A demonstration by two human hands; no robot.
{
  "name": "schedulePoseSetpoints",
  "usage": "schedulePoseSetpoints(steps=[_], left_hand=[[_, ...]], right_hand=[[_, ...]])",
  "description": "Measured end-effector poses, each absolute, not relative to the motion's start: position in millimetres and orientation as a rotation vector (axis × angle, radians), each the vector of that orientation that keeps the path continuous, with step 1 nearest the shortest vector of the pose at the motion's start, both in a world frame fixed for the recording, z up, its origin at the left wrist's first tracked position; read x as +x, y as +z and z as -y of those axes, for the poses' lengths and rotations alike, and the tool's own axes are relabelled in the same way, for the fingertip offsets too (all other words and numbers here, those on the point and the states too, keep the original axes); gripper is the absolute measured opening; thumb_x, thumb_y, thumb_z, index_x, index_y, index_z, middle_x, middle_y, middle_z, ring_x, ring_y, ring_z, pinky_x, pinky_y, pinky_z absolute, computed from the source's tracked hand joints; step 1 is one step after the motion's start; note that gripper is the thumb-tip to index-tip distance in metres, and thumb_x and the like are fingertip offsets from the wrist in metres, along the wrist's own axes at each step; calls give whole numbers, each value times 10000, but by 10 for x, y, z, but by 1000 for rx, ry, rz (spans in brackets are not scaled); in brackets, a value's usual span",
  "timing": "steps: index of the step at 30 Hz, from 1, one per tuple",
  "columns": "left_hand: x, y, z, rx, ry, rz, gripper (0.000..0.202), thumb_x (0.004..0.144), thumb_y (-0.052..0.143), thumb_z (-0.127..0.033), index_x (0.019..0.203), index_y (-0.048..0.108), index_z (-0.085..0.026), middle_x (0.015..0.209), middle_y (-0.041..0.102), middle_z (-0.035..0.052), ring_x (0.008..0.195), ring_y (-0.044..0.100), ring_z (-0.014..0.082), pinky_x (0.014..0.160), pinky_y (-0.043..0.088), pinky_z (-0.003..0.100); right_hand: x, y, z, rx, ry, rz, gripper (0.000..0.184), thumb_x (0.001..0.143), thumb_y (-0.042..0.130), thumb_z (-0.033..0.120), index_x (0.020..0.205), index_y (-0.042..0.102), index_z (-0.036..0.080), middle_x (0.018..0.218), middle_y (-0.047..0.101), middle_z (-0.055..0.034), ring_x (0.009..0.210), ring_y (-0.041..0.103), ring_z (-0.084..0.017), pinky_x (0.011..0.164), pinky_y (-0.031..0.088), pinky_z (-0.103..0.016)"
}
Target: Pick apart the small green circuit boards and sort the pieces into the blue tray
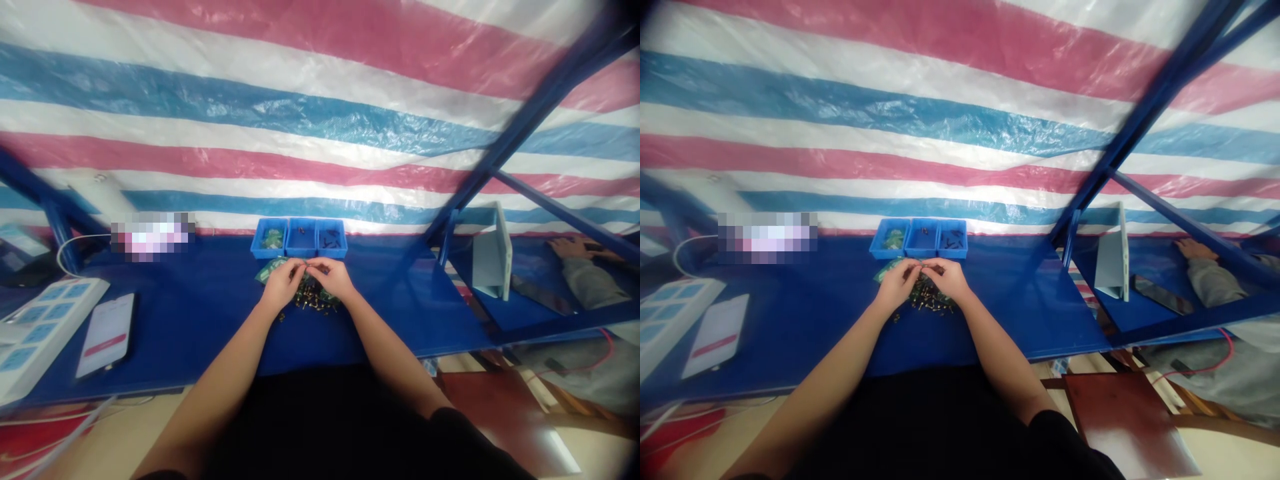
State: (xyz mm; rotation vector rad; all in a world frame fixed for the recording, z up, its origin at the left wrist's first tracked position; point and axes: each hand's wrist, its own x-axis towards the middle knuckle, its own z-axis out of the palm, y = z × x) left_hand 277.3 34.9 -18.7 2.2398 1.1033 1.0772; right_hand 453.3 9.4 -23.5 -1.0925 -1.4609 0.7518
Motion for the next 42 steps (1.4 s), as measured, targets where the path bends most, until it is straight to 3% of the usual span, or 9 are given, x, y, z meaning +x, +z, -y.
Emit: schedulePoseSetpoints(steps=[5,12,23,29,42], left_hand=[[2781,-236,-369,2241,1159,-1111,225,918,540,-367,1060,640,-222,765,663,-1,645,608,140,630,476,253],[2785,-223,-362,2254,1184,-1104,218,936,512,-352,1004,675,-224,984,717,35,808,660,167,737,510,275],[2782,-203,-352,2220,1099,-1119,232,944,494,-378,1069,619,-227,853,694,17,728,640,163,682,494,273],[2781,-243,-379,2272,1136,-1113,207,943,503,-354,1008,657,-232,945,710,26,777,646,168,709,489,277],[2781,-206,-375,2341,1094,-1153,251,972,443,-368,1018,643,-223,885,701,34,780,616,197,752,469,319]], right_hand=[[4549,-230,-94,-1128,710,1446,260,805,689,361,994,748,192,939,754,-60,802,710,-198,775,576,-319],[4535,-240,-91,-1122,694,1470,266,804,690,372,996,749,198,948,753,-61,809,709,-204,777,576,-332],[4535,-212,-86,-1137,647,1491,250,827,664,372,993,745,203,938,749,-54,795,698,-188,779,569,-314],[4535,-234,-92,-1126,652,1497,250,827,664,366,991,744,196,919,750,-53,776,696,-185,768,568,-308],[4538,-231,-85,-1141,638,1530,274,830,655,377,1034,730,210,939,745,-52,790,691,-184,763,566,-312]])
